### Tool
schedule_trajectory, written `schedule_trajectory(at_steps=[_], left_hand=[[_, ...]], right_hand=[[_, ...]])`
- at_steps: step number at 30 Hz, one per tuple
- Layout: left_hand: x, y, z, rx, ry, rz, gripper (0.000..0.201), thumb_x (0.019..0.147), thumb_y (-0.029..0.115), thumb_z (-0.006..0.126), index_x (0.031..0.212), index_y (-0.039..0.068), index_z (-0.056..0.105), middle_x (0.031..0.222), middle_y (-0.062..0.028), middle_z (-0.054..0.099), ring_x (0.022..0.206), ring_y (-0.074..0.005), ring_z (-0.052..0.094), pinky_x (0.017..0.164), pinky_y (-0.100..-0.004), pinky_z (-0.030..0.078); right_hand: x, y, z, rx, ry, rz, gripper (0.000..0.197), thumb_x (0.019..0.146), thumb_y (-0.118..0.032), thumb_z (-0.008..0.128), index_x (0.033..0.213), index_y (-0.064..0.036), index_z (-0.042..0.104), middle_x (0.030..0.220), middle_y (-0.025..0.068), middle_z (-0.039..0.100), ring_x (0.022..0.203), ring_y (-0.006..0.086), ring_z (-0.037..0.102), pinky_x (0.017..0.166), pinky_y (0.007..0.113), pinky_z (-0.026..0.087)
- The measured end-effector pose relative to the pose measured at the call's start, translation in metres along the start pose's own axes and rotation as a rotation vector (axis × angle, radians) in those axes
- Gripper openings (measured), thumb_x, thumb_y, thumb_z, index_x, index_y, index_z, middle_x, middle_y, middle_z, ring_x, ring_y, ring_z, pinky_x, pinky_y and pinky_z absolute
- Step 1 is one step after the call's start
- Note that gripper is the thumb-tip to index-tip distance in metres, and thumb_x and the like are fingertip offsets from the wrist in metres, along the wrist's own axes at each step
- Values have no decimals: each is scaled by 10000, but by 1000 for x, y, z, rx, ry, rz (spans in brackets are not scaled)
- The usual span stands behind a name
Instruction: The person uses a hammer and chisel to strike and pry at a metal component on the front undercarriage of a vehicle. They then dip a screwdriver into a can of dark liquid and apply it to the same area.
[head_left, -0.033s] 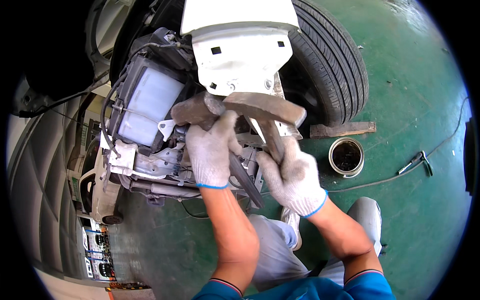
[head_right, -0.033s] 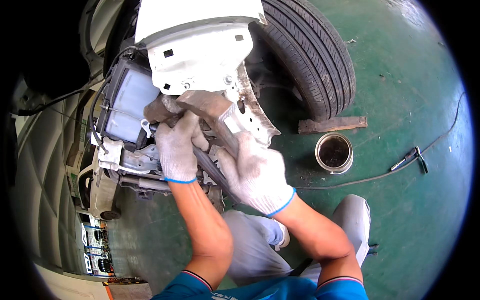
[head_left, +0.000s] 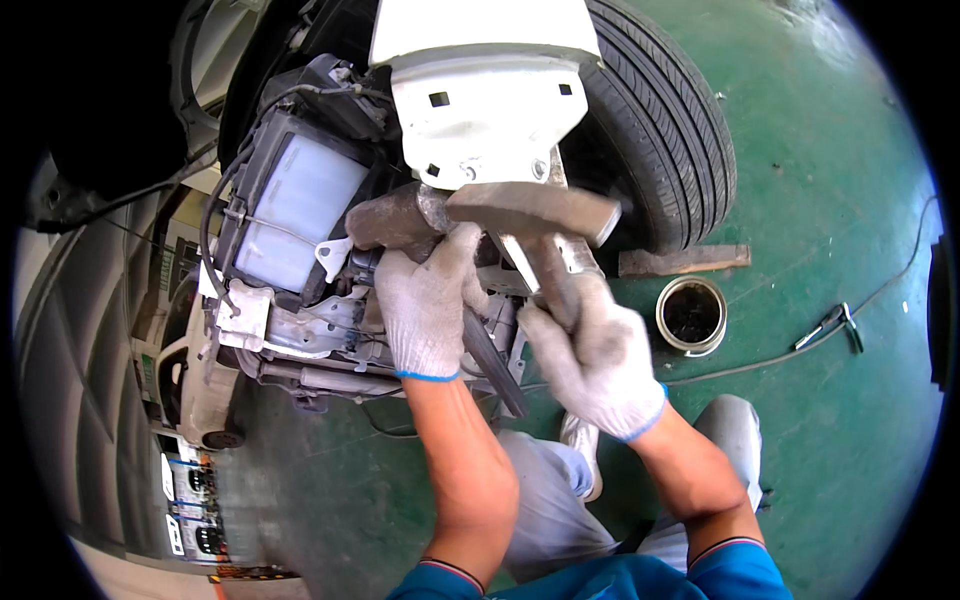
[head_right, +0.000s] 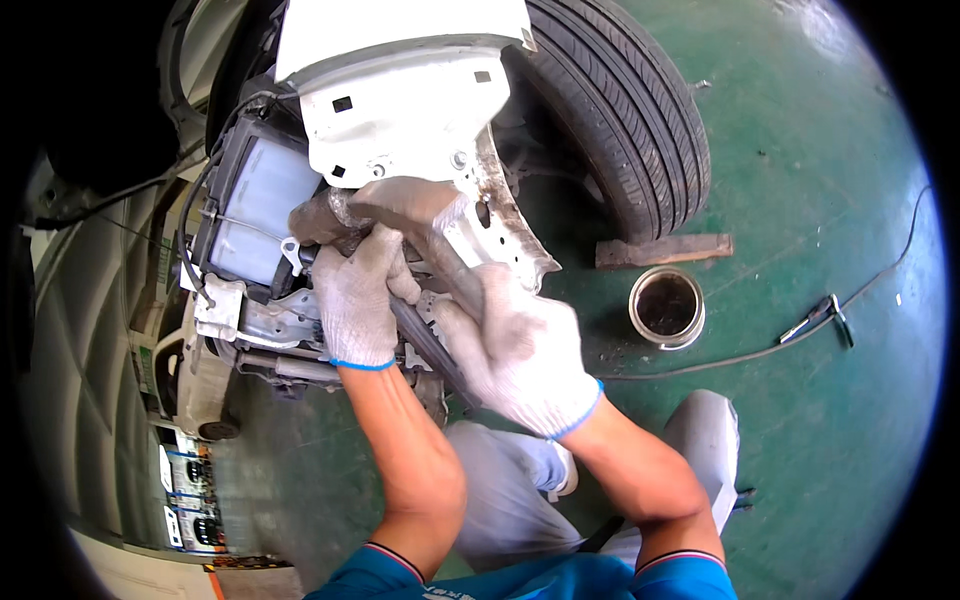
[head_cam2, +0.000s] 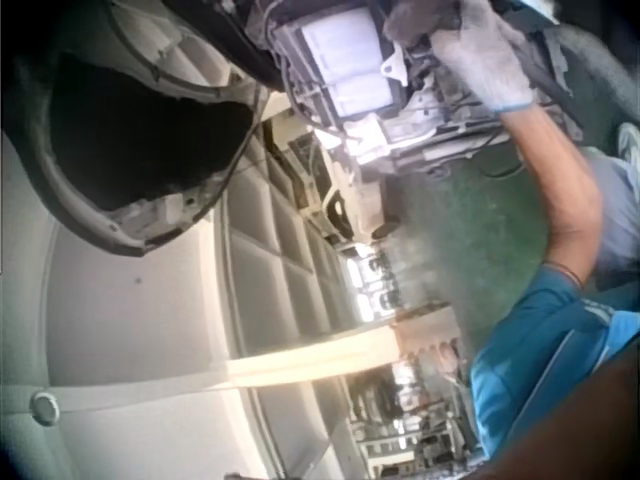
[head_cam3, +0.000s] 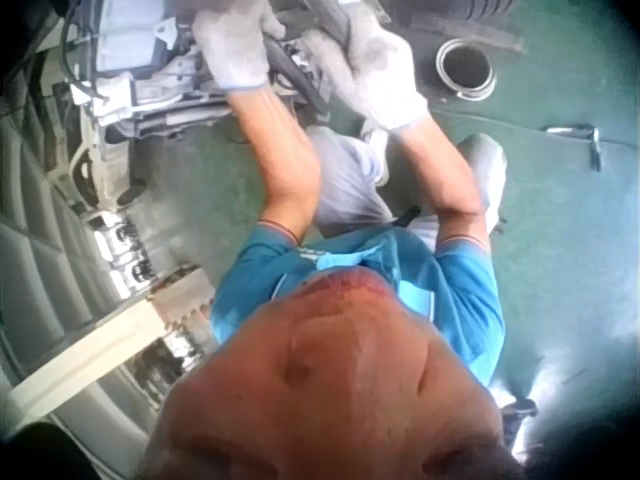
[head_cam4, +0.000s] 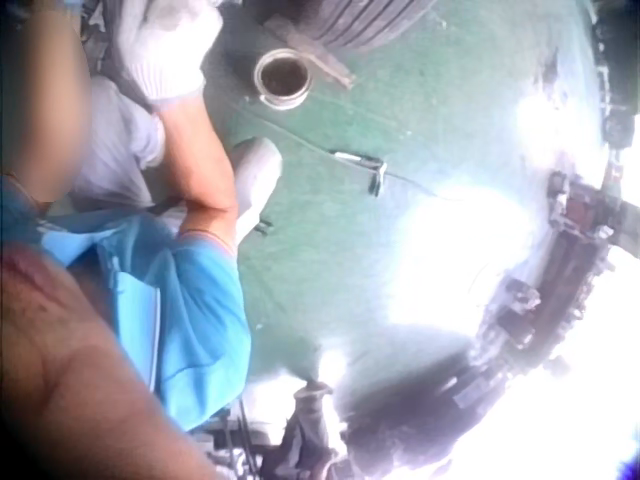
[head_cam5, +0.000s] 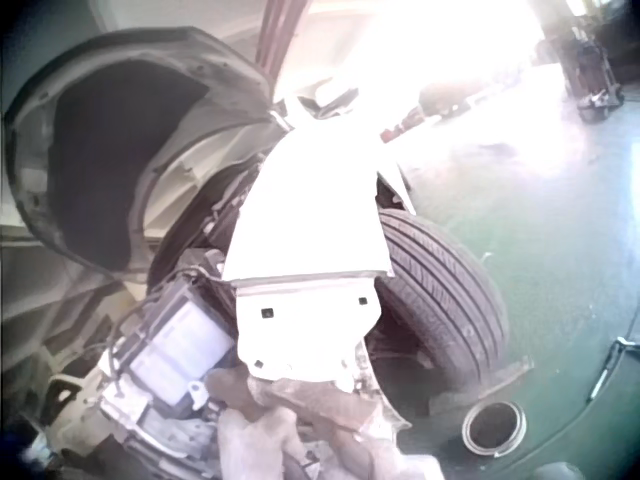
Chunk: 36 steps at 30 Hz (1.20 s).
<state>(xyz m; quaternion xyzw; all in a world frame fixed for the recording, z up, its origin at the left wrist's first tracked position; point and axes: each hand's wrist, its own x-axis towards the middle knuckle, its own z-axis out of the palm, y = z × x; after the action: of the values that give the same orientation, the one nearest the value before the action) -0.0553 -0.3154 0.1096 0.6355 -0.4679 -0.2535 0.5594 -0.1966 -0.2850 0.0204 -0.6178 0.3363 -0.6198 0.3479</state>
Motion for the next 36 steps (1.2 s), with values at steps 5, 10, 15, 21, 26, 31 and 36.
schedule_trajectory(at_steps=[5,10,15,21,26,31,36], left_hand=[[-1,7,-3,-54,-60,-50,196,878,146,767,925,-27,685,612,-11,573,459,-84,495,433,-275,393],[1,-6,-19,-70,-84,-29,206,887,178,769,943,-4,690,711,-19,620,481,-94,520,454,-261,402],[-8,-10,-9,-133,-14,53,310,851,256,737,906,-47,706,786,-188,726,751,-314,728,700,-404,535],[-9,-21,-10,-141,196,341,294,851,246,779,745,13,633,732,-172,693,701,-366,702,650,-453,546],[-4,-17,-22,-31,286,384,265,844,219,780,821,16,612,721,-179,668,682,-408,678,629,-487,536],[2,-18,-38,-58,298,461,247,856,191,775,813,21,602,723,-172,669,665,-394,684,599,-465,536],[0,-16,-36,33,281,481,227,867,174,769,898,18,608,731,-157,682,669,-369,699,590,-428,548]], right_hand=[[15,-18,-15,174,88,240,155,986,-104,636,1099,-13,578,683,9,563,503,76,507,459,254,409],[19,-32,-26,327,-40,534,176,966,-136,627,1042,7,557,621,20,512,432,95,470,391,247,377],[8,7,-96,149,-267,336,354,951,-253,686,1137,30,582,736,43,577,562,137,569,520,261,467],[18,-1,-124,-505,-334,217,341,948,-185,683,1202,24,591,843,27,600,684,76,517,620,253,466],[50,-39,-114,-747,-570,-197,356,871,-85,703,1202,24,628,827,120,637,688,234,621,653,348,511],[76,-56,-96,-868,-697,-328,397,817,-209,785,1125,0,649,787,159,637,631,336,629,595,403,499],[80,-53,-90,-861,-739,-358,423,803,-248,811,1111,-8,649,781,148,650,637,332,644,589,396,508]])
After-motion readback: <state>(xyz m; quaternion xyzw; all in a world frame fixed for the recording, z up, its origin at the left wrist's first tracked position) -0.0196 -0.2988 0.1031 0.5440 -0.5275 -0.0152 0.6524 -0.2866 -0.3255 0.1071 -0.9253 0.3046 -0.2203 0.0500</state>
